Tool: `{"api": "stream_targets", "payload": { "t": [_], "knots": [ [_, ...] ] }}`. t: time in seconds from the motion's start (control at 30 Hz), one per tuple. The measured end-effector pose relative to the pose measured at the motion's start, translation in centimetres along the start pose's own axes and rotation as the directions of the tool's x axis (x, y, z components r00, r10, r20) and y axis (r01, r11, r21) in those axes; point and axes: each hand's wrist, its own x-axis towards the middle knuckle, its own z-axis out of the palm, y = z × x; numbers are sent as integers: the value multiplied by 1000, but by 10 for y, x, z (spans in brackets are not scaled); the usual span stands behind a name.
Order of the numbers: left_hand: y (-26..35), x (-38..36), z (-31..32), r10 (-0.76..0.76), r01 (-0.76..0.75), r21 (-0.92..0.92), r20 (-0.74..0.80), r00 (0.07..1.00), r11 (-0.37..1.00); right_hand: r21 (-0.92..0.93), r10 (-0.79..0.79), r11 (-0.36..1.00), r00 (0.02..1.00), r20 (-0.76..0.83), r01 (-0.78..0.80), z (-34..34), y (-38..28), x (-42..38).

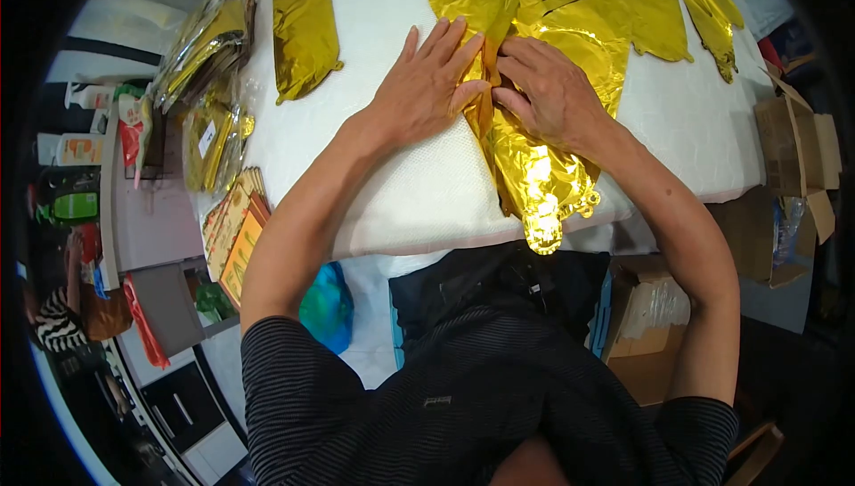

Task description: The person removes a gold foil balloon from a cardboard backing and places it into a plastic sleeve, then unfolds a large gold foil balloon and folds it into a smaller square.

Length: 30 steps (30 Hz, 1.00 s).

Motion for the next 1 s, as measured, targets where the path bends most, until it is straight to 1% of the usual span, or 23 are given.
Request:
{"api": "stream_targets", "payload": {
  "t": [0.13,0.2,0.23,0.3,0.33,0.4,0.43,0.5,0.53,0.6,0.63,0.73,0.8,0.83,0.87,1.0],
  "knots": [
    [-2,0,2,-6,7,-25,12,1000,1000,38,-15,999,1000,9,14,-1,6,1],
    [-2,0,0,-2,3,-35,30,1000,999,123,22,992,996,83,-33,-6,8,4],
    [-2,0,-1,-6,7,-36,24,1000,999,120,18,992,996,86,-28,-8,10,5],
    [-1,0,0,-34,34,-2,59,998,999,153,-57,988,991,122,38,-11,16,7],
    [-1,-1,0,-37,38,-7,56,998,999,151,-59,988,990,129,39,-13,19,6],
    [-1,1,0,-39,36,33,70,997,999,106,-73,993,974,213,52,-24,17,9],
    [-1,2,0,-40,38,28,64,997,999,100,-74,994,973,219,53,-28,15,10],
    [-1,1,3,-50,49,14,63,997,999,-80,-47,993,918,394,85,-40,-7,9],
    [-2,2,4,-56,56,2,60,997,998,-81,-47,993,912,408,87,-38,-13,1],
    [-6,2,8,-19,19,3,31,999,1000,-175,-103,972,951,292,159,-32,-29,-20],
    [-7,1,10,-24,24,-10,33,999,1000,-187,-54,974,938,343,124,-33,-39,-28],
    [-8,2,13,-10,11,-25,19,1000,1000,-191,-49,972,917,395,134,-37,-65,-40],
    [-9,3,14,-13,12,29,30,999,1000,-203,-53,969,919,392,142,-36,-76,-47],
    [-10,2,14,-11,11,-10,21,1000,1000,-197,-44,972,922,384,128,-37,-82,-49],
    [-10,2,14,-10,10,-12,21,1000,1000,-189,-36,975,926,376,115,-38,-87,-51],
    [-9,3,18,-13,13,23,10,1000,1000,-204,-6,974,905,426,102,-43,-99,-57]
  ]
}}
